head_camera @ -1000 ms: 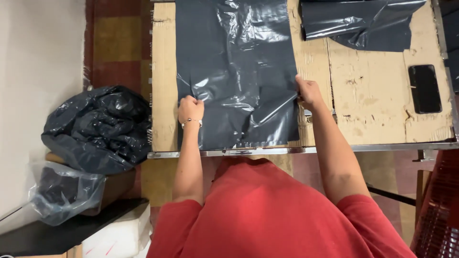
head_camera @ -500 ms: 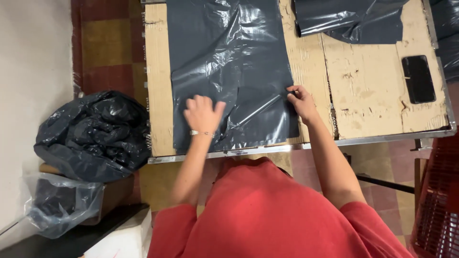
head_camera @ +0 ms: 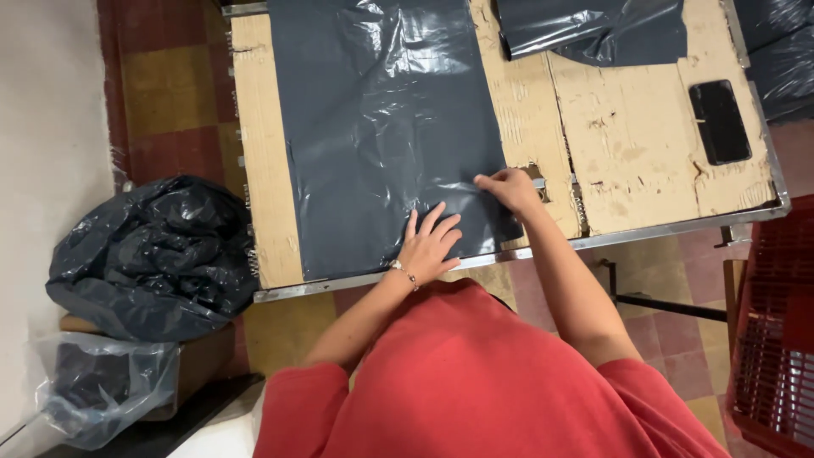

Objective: Folding plastic bags and placing them into a basket.

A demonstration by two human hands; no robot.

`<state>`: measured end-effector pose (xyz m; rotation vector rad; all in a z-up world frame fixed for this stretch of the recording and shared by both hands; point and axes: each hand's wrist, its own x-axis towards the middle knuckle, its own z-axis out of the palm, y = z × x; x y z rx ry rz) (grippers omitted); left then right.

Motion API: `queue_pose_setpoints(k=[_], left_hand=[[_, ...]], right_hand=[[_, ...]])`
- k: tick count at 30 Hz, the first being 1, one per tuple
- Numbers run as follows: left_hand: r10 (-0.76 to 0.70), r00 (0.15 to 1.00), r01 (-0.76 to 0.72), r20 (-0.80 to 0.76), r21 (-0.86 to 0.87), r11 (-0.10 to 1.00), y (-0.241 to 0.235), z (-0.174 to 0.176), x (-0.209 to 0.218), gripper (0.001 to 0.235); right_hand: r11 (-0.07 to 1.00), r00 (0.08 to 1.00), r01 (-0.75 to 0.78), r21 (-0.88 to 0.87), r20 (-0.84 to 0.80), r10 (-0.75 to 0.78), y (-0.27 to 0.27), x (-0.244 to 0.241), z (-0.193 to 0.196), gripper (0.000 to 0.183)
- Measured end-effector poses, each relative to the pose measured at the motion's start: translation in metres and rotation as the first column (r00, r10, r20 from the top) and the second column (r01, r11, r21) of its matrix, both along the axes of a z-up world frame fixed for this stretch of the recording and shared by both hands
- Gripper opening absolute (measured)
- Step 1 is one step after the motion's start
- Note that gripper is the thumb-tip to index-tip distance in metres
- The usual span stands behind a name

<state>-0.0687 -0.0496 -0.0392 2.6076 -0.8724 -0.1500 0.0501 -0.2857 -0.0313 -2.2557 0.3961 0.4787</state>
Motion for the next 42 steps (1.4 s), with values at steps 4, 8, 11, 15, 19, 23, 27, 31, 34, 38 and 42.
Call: queue_pose_setpoints(k=[4,8,11,15,19,23,27,31,34,38,42], left_hand=[[0.087,0.966,-0.064,0.243,-0.101,0.993,-0.014,-0.033,-0.001,0.039],[0.272,0.940,-0.218,0.207,-0.249,0.943,-0.032,-0.053,0.010,0.019],[0.307,0.940,-0.249,0.151,-0.315,0.916,-0.044,-0.055,0.029,0.018],[0.196,0.978,-0.167,0.077,-0.283,0.945,-0.029,-0.024,0.015,0.037],[0.344,0.875,-0.301,0.342,-0.172,0.938,0.024,-0.018,-0.017,0.064],[0.461,0.653,-0.478,0.601,-0.145,0.866,0.117,-0.034,-0.032,0.017],[0.443,0.838,-0.429,0.318,-0.116,0.896,0.182,0.032,-0.076,0.034],[0.231,0.973,-0.222,0.005,-0.252,0.942,0.201,0.218,-0.126,0.030],[-0.013,0.999,0.030,0.044,-0.415,0.910,0.198,0.306,-0.112,0.021],[-0.033,0.975,0.127,0.219,-0.431,0.893,0.202,0.323,-0.031,0.017],[0.365,0.890,-0.444,-0.273,-0.339,0.830,0.234,0.266,0.123,0.008]], right_hand=[[0.993,1.000,0.018,-0.114,0.025,-0.015,0.017,0.001,-0.007,0.041],[0.988,0.988,0.149,-0.040,0.052,-0.147,0.000,0.008,-0.041,0.060],[0.991,0.993,-0.094,-0.099,0.062,0.100,0.012,0.003,0.004,0.090],[0.981,0.969,-0.195,-0.018,0.152,0.195,0.023,0.006,0.028,0.083],[0.853,0.958,-0.074,0.517,0.275,-0.084,0.025,0.012,0.044,0.053],[0.627,0.953,0.079,0.775,0.125,-0.275,0.006,0.019,0.074,0.039],[0.655,0.990,-0.030,0.755,0.115,-0.087,-0.031,-0.040,0.145,0.051],[0.791,0.864,-0.489,0.367,0.331,0.380,-0.115,-0.101,0.178,0.046],[0.790,0.746,-0.606,0.096,0.414,0.521,-0.115,-0.121,0.224,0.043],[0.854,0.551,-0.483,-0.194,0.691,0.468,-0.097,-0.090,0.226,0.028],[0.905,0.570,-0.426,-0.022,0.770,0.287,-0.053,0.045,0.191,0.015]])
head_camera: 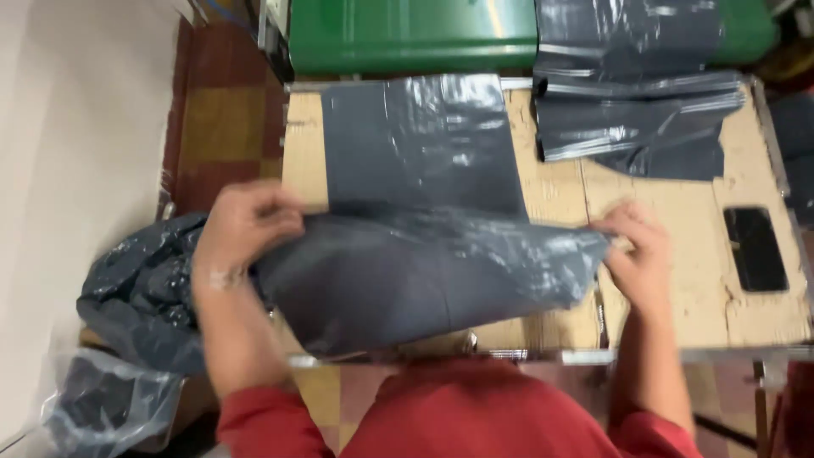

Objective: Folding plastic bags and placing them into a basket.

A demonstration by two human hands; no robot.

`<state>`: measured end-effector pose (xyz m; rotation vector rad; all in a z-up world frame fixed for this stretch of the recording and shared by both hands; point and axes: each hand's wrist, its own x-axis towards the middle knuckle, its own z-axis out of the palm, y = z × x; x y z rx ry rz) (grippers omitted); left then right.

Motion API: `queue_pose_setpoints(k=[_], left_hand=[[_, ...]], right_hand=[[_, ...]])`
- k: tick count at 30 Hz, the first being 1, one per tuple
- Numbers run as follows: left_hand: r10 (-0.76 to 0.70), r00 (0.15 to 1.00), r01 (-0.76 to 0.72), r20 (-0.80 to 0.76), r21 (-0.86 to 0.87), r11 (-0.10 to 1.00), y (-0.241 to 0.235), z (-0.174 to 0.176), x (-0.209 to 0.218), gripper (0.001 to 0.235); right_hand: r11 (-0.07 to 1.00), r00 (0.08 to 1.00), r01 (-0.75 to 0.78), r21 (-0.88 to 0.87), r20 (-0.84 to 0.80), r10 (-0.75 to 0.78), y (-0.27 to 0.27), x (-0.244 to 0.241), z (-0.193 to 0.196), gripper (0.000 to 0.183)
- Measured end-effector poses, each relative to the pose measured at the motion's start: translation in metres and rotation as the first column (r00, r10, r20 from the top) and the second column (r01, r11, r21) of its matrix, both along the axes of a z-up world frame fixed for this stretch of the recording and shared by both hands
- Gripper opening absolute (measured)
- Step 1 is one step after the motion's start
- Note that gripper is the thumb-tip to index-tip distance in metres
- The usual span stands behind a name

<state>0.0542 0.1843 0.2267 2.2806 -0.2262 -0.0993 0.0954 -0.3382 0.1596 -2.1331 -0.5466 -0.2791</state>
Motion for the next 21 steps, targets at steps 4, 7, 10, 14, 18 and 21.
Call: queue_pose_setpoints(k=[4,7,10,14,18,21], left_hand=[[0.352,0.861,-0.508,-0.368,-0.673,0.538,0.012,-0.092,0.138,0.077],[0.511,0.709,-0.704,-0.486,-0.454,0.546,-0.012,-0.104,0.193,0.104],[0.649,0.695,-0.689,-0.308,-0.026,0.725,0.015,-0.264,0.236,0.071],[0.629,0.776,-0.587,-0.043,0.313,0.746,0.003,-0.318,0.247,0.043],[0.606,0.795,-0.549,0.032,0.465,0.695,-0.006,-0.321,0.251,0.041],[0.630,0.710,-0.631,0.315,0.683,0.368,-0.047,-0.276,0.235,0.059]], right_hand=[[0.982,0.995,0.091,0.164,0.034,-0.097,0.047,0.166,-0.098,0.016],[0.967,0.967,0.236,0.095,-0.126,-0.223,0.079,0.265,-0.170,0.021],[0.932,0.916,0.260,-0.252,-0.240,-0.320,0.090,0.320,-0.250,0.033],[0.799,0.921,0.262,-0.541,-0.108,-0.374,0.113,0.339,-0.236,0.064],[0.790,0.895,0.226,-0.570,-0.199,-0.400,0.130,0.368,-0.208,0.074],[0.756,0.849,0.164,-0.634,-0.298,-0.435,0.137,0.384,-0.203,0.082]])
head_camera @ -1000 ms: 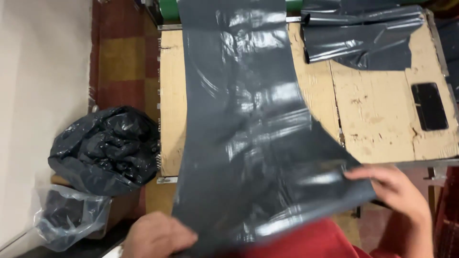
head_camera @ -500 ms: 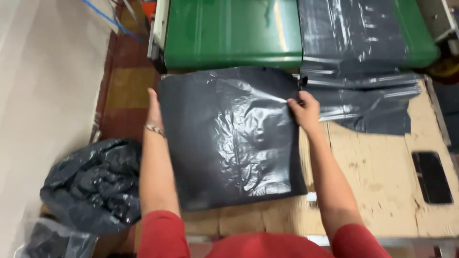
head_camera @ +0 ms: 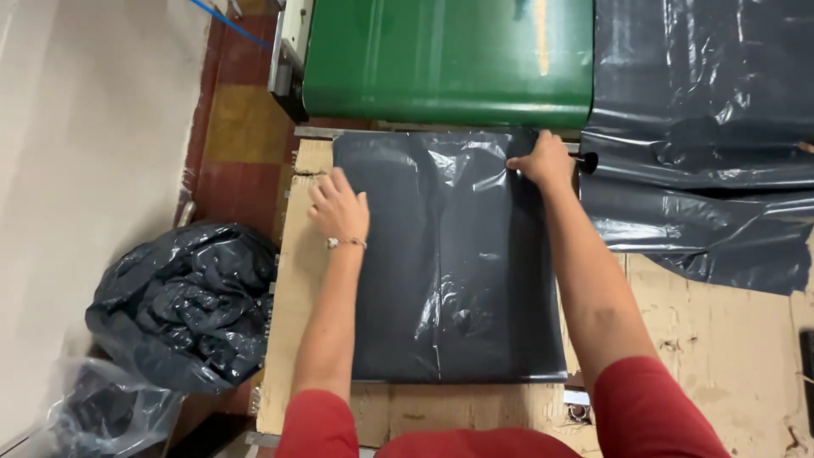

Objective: Folding plastic bags and placing them into a basket.

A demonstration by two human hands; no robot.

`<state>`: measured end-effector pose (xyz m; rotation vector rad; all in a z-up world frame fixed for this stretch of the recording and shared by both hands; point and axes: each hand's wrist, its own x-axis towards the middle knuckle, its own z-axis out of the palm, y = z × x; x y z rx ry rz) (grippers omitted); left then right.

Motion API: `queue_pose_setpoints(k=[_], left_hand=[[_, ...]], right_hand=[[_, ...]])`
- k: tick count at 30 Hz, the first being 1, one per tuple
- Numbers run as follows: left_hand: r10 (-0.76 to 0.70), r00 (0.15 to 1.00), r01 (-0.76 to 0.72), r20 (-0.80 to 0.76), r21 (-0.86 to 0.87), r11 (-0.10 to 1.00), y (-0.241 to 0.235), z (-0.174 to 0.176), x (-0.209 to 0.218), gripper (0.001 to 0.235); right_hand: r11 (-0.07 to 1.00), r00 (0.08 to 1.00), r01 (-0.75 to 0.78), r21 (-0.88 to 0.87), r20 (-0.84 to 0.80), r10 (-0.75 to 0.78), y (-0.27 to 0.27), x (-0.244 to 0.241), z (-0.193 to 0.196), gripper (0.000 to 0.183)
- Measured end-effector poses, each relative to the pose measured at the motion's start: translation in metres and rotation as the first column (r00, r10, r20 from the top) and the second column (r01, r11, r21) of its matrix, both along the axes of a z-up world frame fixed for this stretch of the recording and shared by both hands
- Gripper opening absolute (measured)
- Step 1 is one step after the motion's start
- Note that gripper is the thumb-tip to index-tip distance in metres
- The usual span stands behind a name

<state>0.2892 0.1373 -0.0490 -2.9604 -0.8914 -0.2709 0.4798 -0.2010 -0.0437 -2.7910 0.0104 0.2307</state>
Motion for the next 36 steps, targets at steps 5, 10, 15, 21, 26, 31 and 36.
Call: queue_pose_setpoints(k=[5,10,15,21,26,31,36], left_hand=[[-0.624,0.675,0.738,0.394,-0.333,0.587,-0.089,0.032,-0.040,0.037],[-0.184,0.906,0.419,0.381,-0.869,0.264,-0.094,-0.015,-0.037,0.035],[0.189,0.982,0.103,-0.009,-0.813,-0.573,-0.042,-0.033,-0.034,0.091],[0.256,0.965,0.139,-0.063,-0.702,-0.698,0.036,-0.042,-0.096,0.095],[0.354,0.929,0.190,0.107,-0.959,-0.210,0.073,-0.127,-0.154,0.046],[-0.025,0.849,0.473,0.528,-0.738,0.482,0.030,-0.039,-0.239,0.077],[-0.784,0.564,0.809,0.259,0.015,0.587,-0.011,-0.037,-0.316,0.079]], right_hand=[[0.987,0.951,-0.151,0.061,0.283,0.128,-0.016,0.045,-0.100,0.049],[0.914,0.982,-0.020,0.405,0.181,-0.059,-0.023,-0.016,-0.012,0.045],[0.806,0.924,-0.253,0.534,0.382,0.037,-0.044,-0.170,0.105,0.058],[0.763,0.867,-0.476,0.437,0.379,0.323,-0.090,-0.315,0.051,0.038],[0.872,0.851,-0.466,0.151,0.347,0.394,-0.113,-0.371,-0.029,0.029],[0.899,0.846,-0.434,0.050,0.366,0.388,-0.125,-0.382,-0.034,0.032],[0.883,0.845,-0.409,-0.231,0.269,0.462,-0.088,-0.410,0.004,0.055]])
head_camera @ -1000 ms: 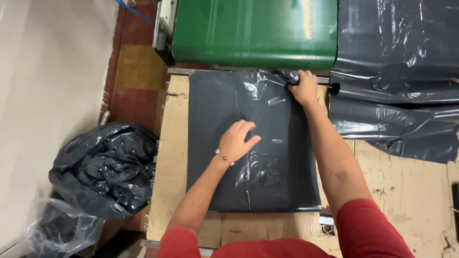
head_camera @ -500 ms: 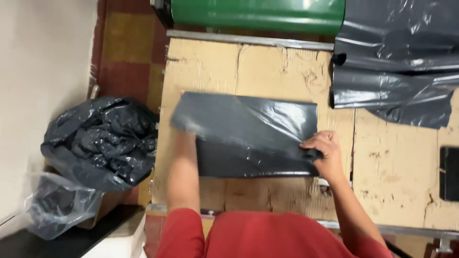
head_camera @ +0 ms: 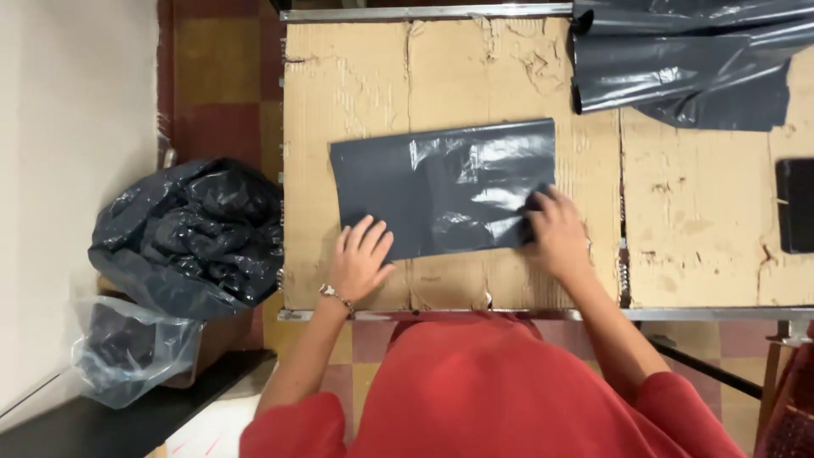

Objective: Folding plastic bags and placing them into a basket.

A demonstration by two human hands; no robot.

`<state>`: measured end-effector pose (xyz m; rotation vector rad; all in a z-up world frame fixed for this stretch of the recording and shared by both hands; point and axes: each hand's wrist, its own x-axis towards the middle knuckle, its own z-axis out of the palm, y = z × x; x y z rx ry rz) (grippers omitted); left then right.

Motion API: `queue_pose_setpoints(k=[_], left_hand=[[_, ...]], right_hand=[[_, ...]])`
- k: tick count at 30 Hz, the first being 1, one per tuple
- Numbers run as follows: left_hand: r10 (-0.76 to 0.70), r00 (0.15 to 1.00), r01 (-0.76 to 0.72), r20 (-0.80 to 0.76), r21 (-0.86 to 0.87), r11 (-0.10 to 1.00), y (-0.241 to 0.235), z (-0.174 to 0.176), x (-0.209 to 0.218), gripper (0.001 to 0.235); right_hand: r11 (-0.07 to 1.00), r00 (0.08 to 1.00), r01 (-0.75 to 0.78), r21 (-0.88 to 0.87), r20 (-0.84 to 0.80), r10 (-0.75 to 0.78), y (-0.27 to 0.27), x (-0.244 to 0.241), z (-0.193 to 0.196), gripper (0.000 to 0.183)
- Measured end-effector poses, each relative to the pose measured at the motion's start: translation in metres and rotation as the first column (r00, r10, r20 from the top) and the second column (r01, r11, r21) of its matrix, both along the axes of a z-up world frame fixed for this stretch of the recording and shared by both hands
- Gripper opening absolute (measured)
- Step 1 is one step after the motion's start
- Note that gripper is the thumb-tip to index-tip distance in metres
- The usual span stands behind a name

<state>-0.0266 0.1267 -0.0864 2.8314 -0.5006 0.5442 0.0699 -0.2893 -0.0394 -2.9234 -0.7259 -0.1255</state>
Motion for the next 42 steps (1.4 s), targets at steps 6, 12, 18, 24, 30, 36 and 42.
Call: queue_pose_setpoints(k=[6,12,18,24,30,36,42], left_hand=[[-0.195,0.873,0.327,-0.447,0.240,0.914,-0.058,0.027,-0.001,0.024],[-0.539,0.499,0.447,-0.679,-0.331,0.831,-0.090,0.132,0.082,0.040],[-0.695,0.163,-0.564,-0.700,-0.644,0.516,-0.052,0.009,0.126,0.104],[-0.154,0.657,-0.501,-0.738,-0.580,0.643,-0.031,-0.038,0.108,0.037],[0.271,0.761,-0.522,-0.590,-0.309,0.795,0.027,-0.003,0.114,0.029],[0.506,0.810,-0.522,-0.297,0.031,0.852,-0.180,0.043,0.234,0.036],[0.318,0.614,-0.605,-0.723,-0.173,0.777,-0.358,0.057,0.353,0.054]], right_hand=[[0.871,0.853,-0.489,-0.036,0.187,0.487,0.110,-0.079,-0.049,0.092],[0.750,0.911,-0.351,0.561,0.020,0.411,0.076,-0.135,-0.059,0.056],[0.247,0.596,0.745,0.619,-0.785,0.169,0.029,-0.104,-0.105,0.036],[-0.232,0.248,0.957,0.171,-0.899,0.360,0.029,-0.083,-0.023,0.024],[-0.086,0.500,0.863,0.498,-0.814,0.296,-0.120,-0.001,0.002,0.044],[0.191,0.766,0.599,0.777,-0.487,-0.420,-0.342,0.207,-0.057,0.030],[0.223,0.647,0.718,0.659,-0.516,-0.562,-0.425,0.377,-0.081,0.091]])
